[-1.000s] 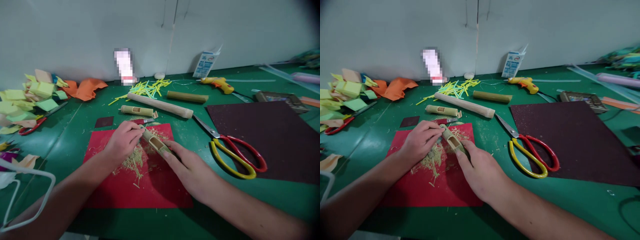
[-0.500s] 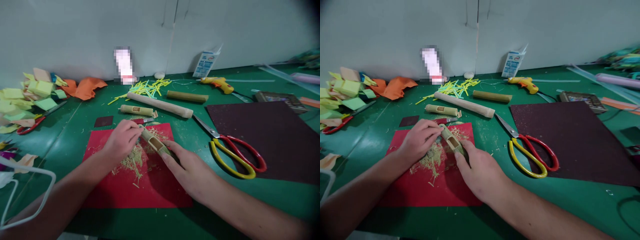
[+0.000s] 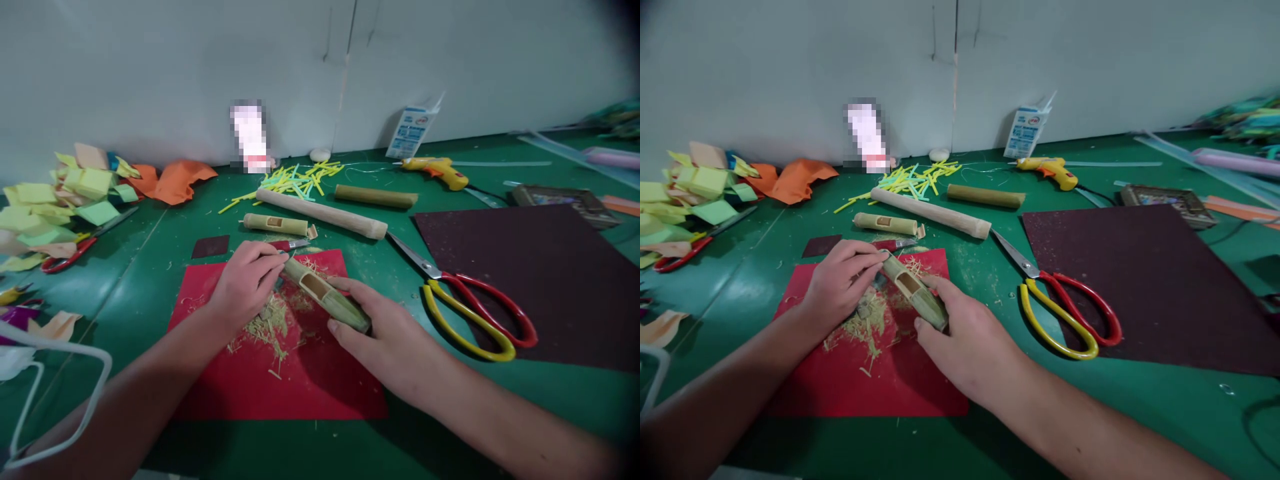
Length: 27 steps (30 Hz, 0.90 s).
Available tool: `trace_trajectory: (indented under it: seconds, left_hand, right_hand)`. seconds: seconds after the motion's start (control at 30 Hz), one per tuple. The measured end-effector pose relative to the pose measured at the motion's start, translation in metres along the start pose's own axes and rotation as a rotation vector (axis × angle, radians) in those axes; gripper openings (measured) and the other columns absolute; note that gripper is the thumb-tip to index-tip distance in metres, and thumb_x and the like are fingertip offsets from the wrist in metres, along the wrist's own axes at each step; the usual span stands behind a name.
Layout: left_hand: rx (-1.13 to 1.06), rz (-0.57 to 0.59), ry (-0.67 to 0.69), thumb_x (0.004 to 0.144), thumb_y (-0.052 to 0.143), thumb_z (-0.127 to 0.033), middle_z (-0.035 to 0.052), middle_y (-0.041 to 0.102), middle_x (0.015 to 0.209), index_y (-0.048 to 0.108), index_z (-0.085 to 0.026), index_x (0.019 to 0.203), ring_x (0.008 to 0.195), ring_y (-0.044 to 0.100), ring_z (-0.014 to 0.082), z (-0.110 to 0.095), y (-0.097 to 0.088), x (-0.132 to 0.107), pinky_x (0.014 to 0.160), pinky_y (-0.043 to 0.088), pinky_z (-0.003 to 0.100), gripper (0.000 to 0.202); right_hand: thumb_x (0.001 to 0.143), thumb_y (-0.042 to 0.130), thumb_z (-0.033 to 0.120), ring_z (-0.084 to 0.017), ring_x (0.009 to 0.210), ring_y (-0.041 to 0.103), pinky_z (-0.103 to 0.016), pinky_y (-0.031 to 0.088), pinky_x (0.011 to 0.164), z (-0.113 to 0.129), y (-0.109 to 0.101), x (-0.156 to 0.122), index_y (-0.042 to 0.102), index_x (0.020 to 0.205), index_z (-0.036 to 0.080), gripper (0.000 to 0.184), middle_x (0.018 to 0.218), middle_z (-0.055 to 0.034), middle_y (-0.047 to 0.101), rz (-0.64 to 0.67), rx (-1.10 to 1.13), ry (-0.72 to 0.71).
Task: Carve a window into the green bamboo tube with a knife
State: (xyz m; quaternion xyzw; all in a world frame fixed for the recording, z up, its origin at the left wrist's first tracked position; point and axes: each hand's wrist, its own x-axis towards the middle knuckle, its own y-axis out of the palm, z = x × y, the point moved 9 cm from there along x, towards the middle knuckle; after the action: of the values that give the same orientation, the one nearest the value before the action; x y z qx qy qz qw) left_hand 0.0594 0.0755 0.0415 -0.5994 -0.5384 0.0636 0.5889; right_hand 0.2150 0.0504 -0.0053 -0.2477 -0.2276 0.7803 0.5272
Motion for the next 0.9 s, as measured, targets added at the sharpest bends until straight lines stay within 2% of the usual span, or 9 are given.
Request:
trace_trajectory:
  seconds: [0.13, 0.27, 0.43, 0.6, 0.7, 0.9]
  left_hand:
    - [-0.021, -0.056, 0.058, 0.085, 0.054, -0.014, 0.0059, 0.060, 0.098, 0.062, -0.017, 0.104, 0.093, 0.054, 0.0164, -0.020, -0.010, -0.003, 0.081, 0.046, 0.032, 0.021]
    - [-0.103, -0.006, 0.083, 0.085, 0.054, -0.013, 0.0064, 0.059, 0.101, 0.060, -0.018, 0.108, 0.092, 0.055, 0.0161, -0.034, -0.002, -0.005, 0.081, 0.047, 0.031, 0.025]
    - [-0.099, 0.059, 0.144, 0.087, 0.049, -0.015, 0.0073, 0.061, 0.102, 0.058, -0.020, 0.111, 0.091, 0.057, 0.0177, -0.050, 0.009, -0.003, 0.078, 0.049, 0.034, 0.025]
    - [-0.047, 0.102, 0.189, 0.088, 0.047, -0.018, 0.0101, 0.064, 0.099, 0.060, -0.017, 0.106, 0.086, 0.059, 0.0200, -0.061, 0.013, -0.002, 0.074, 0.051, 0.036, 0.022]
    - [-0.009, 0.084, 0.198, 0.089, 0.045, -0.017, 0.0097, 0.064, 0.097, 0.061, -0.017, 0.103, 0.084, 0.059, 0.0195, -0.064, 0.013, -0.003, 0.072, 0.051, 0.036, 0.021]
    - [-0.029, 0.137, 0.255, 0.090, 0.045, -0.018, 0.0045, 0.063, 0.084, 0.061, -0.018, 0.095, 0.079, 0.057, 0.0167, -0.073, 0.021, -0.008, 0.070, 0.049, 0.031, 0.016]
  right_hand:
    - [0.078, 0.049, 0.025, -0.017, 0.078, 0.062, -0.026, 0.045, 0.061, 0.007, -0.005, 0.000, 0.045, 0.123, 0.031, 0.045, 0.094, 0.0021, 0.066, -0.060, -0.083, -0.071]
    - [0.078, 0.048, 0.023, -0.021, 0.080, 0.064, -0.029, 0.043, 0.060, 0.009, -0.007, 0.001, 0.041, 0.128, 0.029, 0.051, 0.097, -0.0011, 0.067, -0.128, -0.279, -0.107]
    - [0.078, 0.050, 0.030, -0.021, 0.071, 0.065, -0.028, 0.041, 0.054, 0.008, -0.007, 0.005, 0.042, 0.129, 0.027, 0.052, 0.091, -0.0026, 0.069, -0.159, -0.354, -0.105]
    - [0.072, 0.059, 0.046, -0.024, 0.072, 0.065, -0.030, 0.043, 0.054, 0.003, -0.001, 0.009, 0.040, 0.131, 0.026, 0.065, 0.089, -0.0033, 0.069, -0.127, -0.326, -0.077]
    - [0.071, 0.059, 0.043, -0.022, 0.072, 0.064, -0.029, 0.044, 0.054, 0.002, 0.003, 0.009, 0.037, 0.133, 0.027, 0.068, 0.091, -0.0026, 0.068, -0.099, -0.229, -0.082]
    - [0.082, 0.046, 0.031, -0.019, 0.070, 0.064, -0.026, 0.044, 0.055, 0.006, 0.005, 0.004, 0.042, 0.130, 0.025, 0.048, 0.083, -0.0022, 0.068, -0.054, -0.185, -0.126]
